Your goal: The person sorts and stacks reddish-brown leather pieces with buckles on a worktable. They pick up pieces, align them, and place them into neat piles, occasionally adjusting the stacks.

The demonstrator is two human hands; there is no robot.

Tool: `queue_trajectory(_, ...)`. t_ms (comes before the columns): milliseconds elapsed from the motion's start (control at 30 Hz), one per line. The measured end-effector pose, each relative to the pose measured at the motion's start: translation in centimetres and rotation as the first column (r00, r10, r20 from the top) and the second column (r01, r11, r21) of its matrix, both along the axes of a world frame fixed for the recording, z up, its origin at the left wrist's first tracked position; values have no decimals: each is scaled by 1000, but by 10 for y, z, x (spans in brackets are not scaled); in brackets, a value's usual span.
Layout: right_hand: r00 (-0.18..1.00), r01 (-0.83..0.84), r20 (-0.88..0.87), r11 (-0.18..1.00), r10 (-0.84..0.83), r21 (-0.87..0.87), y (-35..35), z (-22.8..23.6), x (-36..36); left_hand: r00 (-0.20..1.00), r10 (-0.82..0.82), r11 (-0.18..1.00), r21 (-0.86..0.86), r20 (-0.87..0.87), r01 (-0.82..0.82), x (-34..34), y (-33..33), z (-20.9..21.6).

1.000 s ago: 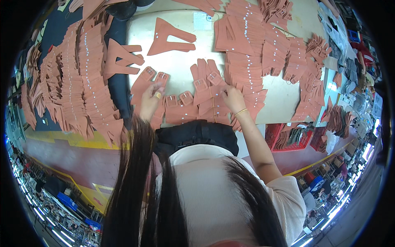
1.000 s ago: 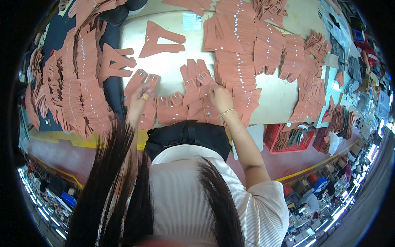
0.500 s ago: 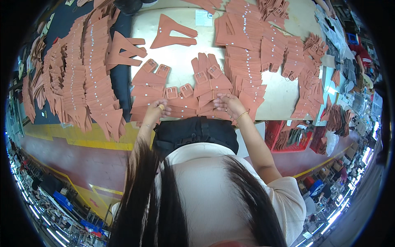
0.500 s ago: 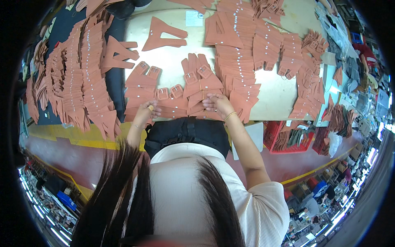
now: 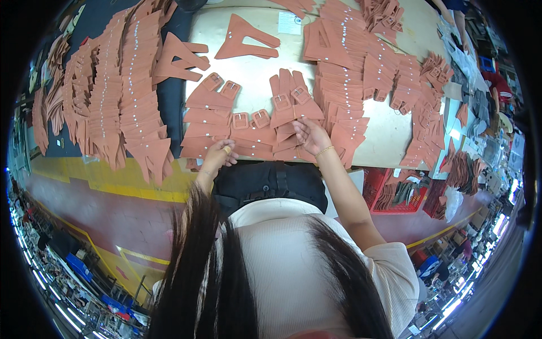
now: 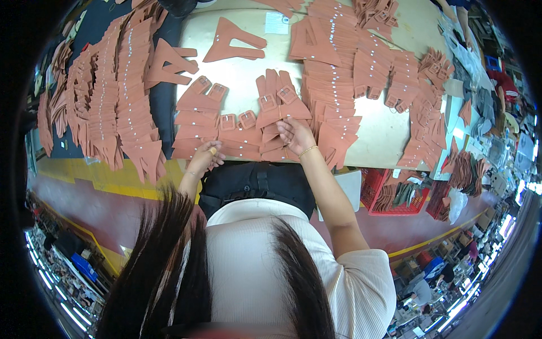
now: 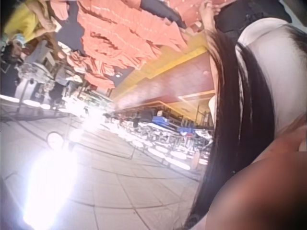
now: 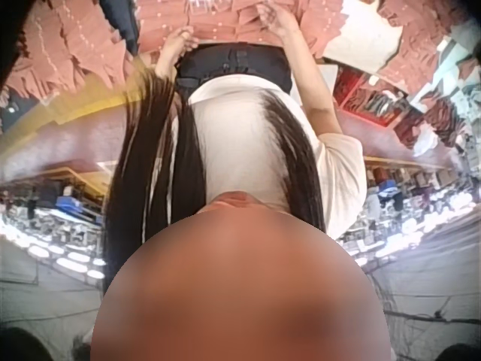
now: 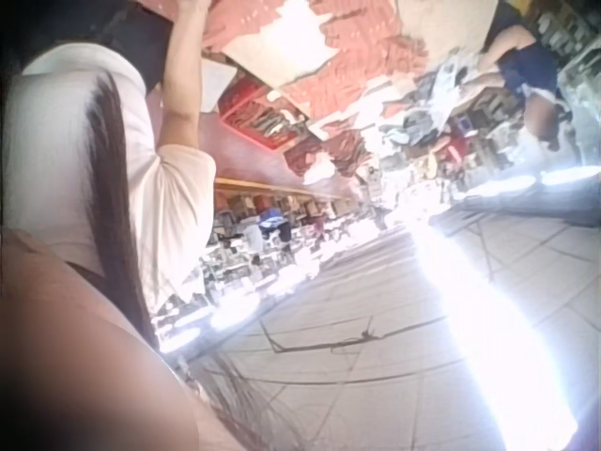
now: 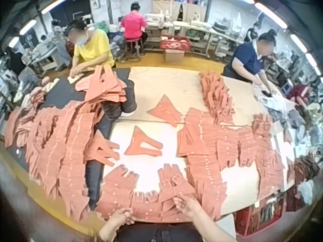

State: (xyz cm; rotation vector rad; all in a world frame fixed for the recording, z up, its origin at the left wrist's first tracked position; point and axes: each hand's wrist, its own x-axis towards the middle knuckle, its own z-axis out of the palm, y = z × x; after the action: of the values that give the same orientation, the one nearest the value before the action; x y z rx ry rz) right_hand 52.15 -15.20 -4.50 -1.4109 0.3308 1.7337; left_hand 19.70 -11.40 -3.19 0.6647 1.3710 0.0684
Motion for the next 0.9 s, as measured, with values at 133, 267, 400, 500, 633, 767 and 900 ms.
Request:
queue_trajectory(133,997,-9,72,1000,9,-4,1,-4,-3,1000,2,1000,-1,5,-2,-2,-4,-1)
queue_trajectory(267,993,-19,118,1000,20,-14,0,-6,-4,1000,11,1000,-7,-8,-12,-5,-6,-1)
queue_trajectory(400,986,-110,122,994,112,-27,-2,1,-5,1000,22,1000,-10,8,-21,-7,-7,-3)
queue_trajectory(500,963,-250,106,968,250,-10,-2,12,-9,1000,17,1000,5,1,-17,-9,-9,-5)
queue_trajectory(633,907,-415,101,907,408,65,3,23,-23,999,33,999,-31,6,-32,-12,-12,-5)
queue_trajectory(767,881,-471,102,877,462,100,11,28,-44,998,52,998,-34,24,-52,-15,-12,-3)
queue_trajectory(900,862,-500,15,848,506,174,23,33,-66,997,66,997,-31,46,-64,-21,-11,-1)
